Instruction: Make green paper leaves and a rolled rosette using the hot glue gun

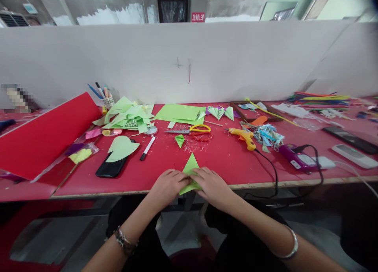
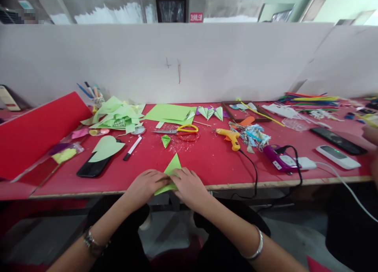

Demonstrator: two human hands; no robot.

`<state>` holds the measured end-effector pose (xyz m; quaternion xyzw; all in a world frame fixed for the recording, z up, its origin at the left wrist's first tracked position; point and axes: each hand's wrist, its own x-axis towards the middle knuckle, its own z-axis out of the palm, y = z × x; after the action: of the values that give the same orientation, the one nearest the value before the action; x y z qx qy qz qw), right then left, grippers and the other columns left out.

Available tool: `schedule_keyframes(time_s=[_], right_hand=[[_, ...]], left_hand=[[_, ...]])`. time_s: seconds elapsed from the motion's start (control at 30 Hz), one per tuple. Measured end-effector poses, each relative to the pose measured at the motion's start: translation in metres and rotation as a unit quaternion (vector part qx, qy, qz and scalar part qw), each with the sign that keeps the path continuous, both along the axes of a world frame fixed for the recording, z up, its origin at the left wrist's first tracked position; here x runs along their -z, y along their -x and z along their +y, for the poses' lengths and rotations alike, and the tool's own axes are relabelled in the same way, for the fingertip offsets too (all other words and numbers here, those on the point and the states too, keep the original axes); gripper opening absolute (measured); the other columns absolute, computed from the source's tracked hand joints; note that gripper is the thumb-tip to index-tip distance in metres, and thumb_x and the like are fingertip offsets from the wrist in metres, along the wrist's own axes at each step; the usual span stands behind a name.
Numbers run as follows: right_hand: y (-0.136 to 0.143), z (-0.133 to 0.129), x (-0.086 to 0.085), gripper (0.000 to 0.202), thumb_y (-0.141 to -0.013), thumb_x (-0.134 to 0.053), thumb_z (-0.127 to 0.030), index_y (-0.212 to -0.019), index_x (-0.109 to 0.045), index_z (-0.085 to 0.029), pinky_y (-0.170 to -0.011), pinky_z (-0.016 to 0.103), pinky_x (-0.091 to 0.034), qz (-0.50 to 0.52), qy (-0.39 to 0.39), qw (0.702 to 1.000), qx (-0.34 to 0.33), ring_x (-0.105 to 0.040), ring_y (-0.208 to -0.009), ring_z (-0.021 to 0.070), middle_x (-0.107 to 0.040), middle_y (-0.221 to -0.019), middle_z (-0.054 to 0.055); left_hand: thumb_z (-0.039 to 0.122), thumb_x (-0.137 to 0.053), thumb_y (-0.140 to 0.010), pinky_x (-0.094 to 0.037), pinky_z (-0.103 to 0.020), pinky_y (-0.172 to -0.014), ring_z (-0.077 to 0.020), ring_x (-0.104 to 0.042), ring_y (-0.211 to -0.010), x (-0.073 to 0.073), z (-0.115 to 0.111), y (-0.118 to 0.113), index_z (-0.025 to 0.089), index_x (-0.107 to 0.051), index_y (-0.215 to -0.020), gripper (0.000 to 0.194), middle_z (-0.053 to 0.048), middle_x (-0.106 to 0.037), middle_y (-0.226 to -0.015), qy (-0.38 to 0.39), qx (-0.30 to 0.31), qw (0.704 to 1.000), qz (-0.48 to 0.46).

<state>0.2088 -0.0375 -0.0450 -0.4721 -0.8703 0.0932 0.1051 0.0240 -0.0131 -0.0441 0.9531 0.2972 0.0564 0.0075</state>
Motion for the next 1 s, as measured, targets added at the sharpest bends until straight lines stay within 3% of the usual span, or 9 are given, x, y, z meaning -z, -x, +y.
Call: schedule_keyframes(time_s=[0.2, 0.33, 0.5, 0.63, 0.83, 0.93, 1.0], right_hand=[[-0.017, 0.006, 0.012, 0.032, -0.077, -0.053, -0.015, -0.108, -0.058, -0.019, -0.088, 0.037, -0.041, 0.007, -0.033, 0.998, -0.052, -0.052, -0.104, 0.0212, -0.057, -0.115, 0.009], [-0.019, 0.01, 0.016, 0.028, -0.076, -0.053, -0.014, -0.103, -0.061, -0.019, -0.087, 0.038, -0.042, 0.012, -0.056, 0.997, -0.048, -0.054, -0.1, 0.0208, -0.06, -0.111, 0.01], [-0.021, 0.014, 0.016, 0.022, -0.077, -0.054, -0.019, -0.097, -0.063, -0.018, -0.084, 0.035, -0.044, 0.076, -0.055, 0.993, -0.067, -0.055, -0.096, 0.0186, -0.061, -0.104, 0.01], [-0.021, 0.017, 0.016, 0.017, -0.082, -0.049, -0.026, -0.08, -0.064, -0.018, -0.08, 0.03, -0.046, 0.153, -0.038, 0.987, -0.039, -0.058, -0.088, 0.0152, -0.065, -0.094, 0.006], [-0.011, 0.024, 0.022, 0.017, -0.077, -0.056, -0.03, -0.068, -0.061, -0.016, -0.074, 0.029, -0.047, 0.214, -0.034, 0.975, 0.049, -0.06, -0.08, 0.0167, -0.065, -0.086, 0.007], [-0.009, 0.026, 0.022, 0.016, -0.077, -0.056, -0.028, -0.069, -0.061, -0.015, -0.071, 0.028, -0.046, 0.21, -0.027, 0.976, 0.056, -0.059, -0.077, 0.0163, -0.064, -0.085, 0.007], [-0.01, 0.025, 0.02, 0.013, -0.076, -0.056, -0.027, -0.075, -0.063, -0.015, -0.072, 0.028, -0.045, 0.202, -0.013, 0.979, 0.033, -0.058, -0.078, 0.0157, -0.062, -0.086, 0.006]], left_hand=[[0.012, -0.046, -0.083, -0.032, -0.033, -0.092, -0.0155, -0.049, -0.106, 0.005, 0.001, 0.024, 0.023, -0.052, -0.11, 0.03, -0.001, -0.058, -0.112, 0.0, -0.023, 0.999, -0.034], [0.019, -0.055, -0.078, -0.038, -0.033, -0.079, -0.0178, -0.052, -0.093, 0.007, -0.004, 0.024, 0.021, -0.057, -0.102, 0.025, -0.003, -0.061, -0.1, 0.004, -0.086, 0.995, -0.051], [0.028, -0.056, -0.078, -0.037, -0.031, -0.07, -0.0169, -0.053, -0.083, 0.014, -0.004, 0.022, 0.022, -0.06, -0.097, 0.02, -0.003, -0.061, -0.089, 0.0, -0.114, 0.99, -0.087], [0.033, -0.047, -0.083, -0.036, -0.028, -0.066, -0.0143, -0.053, -0.074, 0.018, 0.0, 0.021, 0.021, -0.063, -0.083, 0.02, -0.002, -0.061, -0.078, 0.016, -0.145, 0.982, -0.123], [0.041, -0.047, -0.081, -0.036, -0.024, -0.058, -0.0125, -0.049, -0.065, 0.017, 0.009, 0.017, 0.016, -0.056, -0.07, 0.029, -0.001, -0.054, -0.069, 0.077, -0.209, 0.966, -0.134], [0.039, -0.048, -0.081, -0.037, -0.023, -0.055, -0.0116, -0.049, -0.063, 0.016, 0.011, 0.018, 0.016, -0.057, -0.073, 0.026, 0.0, -0.054, -0.073, 0.108, -0.202, 0.963, -0.142], [0.033, -0.048, -0.082, -0.039, -0.022, -0.06, -0.0118, -0.052, -0.07, 0.016, 0.012, 0.021, 0.017, -0.059, -0.08, 0.019, -0.001, -0.056, -0.082, 0.121, -0.166, 0.965, -0.163]])
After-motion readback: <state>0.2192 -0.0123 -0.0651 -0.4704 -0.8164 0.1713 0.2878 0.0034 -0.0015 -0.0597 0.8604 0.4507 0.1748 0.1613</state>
